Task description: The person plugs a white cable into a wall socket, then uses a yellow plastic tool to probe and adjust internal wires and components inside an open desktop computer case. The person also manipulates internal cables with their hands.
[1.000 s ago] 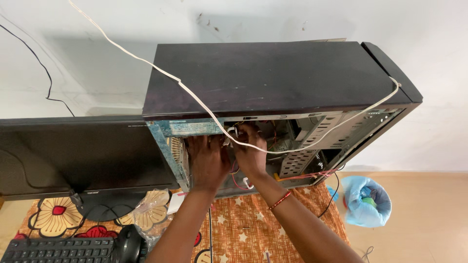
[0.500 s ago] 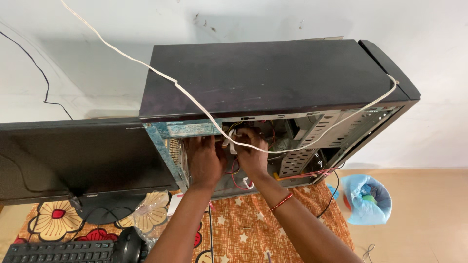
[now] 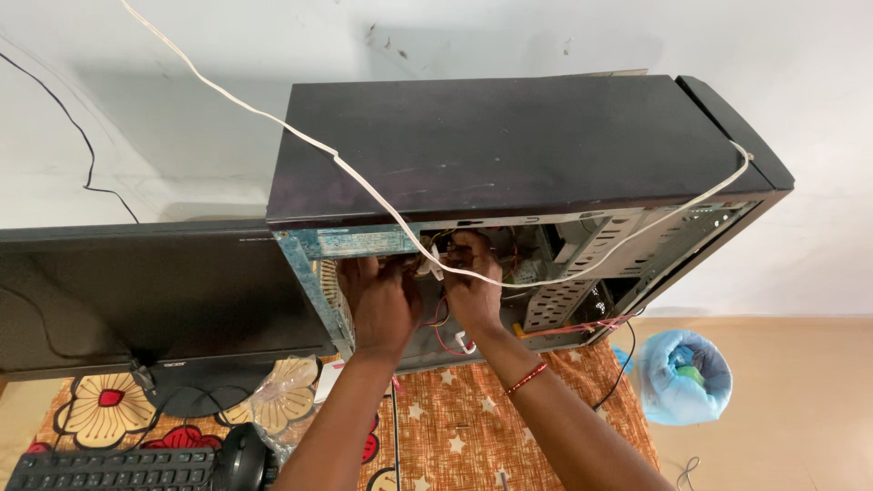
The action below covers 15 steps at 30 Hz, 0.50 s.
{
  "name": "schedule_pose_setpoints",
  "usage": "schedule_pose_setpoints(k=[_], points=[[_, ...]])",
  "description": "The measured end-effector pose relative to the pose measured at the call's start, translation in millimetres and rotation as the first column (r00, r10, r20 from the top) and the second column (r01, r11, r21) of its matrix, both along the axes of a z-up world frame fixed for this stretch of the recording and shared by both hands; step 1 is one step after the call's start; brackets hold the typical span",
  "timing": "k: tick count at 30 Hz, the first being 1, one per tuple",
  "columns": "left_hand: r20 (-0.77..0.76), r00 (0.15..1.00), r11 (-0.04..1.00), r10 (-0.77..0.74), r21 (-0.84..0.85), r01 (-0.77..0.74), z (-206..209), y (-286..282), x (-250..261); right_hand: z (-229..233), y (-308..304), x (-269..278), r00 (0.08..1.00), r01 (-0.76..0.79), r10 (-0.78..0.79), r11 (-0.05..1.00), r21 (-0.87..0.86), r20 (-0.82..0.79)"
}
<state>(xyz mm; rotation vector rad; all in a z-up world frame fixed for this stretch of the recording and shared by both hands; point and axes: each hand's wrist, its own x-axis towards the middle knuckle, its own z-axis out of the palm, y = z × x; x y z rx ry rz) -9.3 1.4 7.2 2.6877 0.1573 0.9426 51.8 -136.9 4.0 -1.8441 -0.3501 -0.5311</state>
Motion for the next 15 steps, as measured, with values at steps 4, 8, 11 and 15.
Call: schedule_pose_setpoints(k=[4,8,11,15], points=[[0.170,0.981,0.990,-0.090,-0.091,0.107,0.4,2.2,2.6,-6.1,-0.9,0.7,1.000,-0.004,0.004,1.000,0.003,-0.005],[0.095,0.994,0.995,-0.057,-0.079,0.064,2.6,3.6,6.4,-3.9,2.8,1.6,0.999,-0.037,0.039,0.998,0.052,-0.033],[0.150,0.987,0.999,-0.052,-0.003,0.053,1.7,2.2,4.0,-1.7,3.4,-0.5,0.999,-0.038,0.038,0.998,0.042,-0.008],[0.104,0.992,0.994,-0.077,-0.064,0.084,1.1,0.3,1.1,2.3,-1.3,-5.2,0.998,-0.022,0.016,0.995,-0.102,-0.059]])
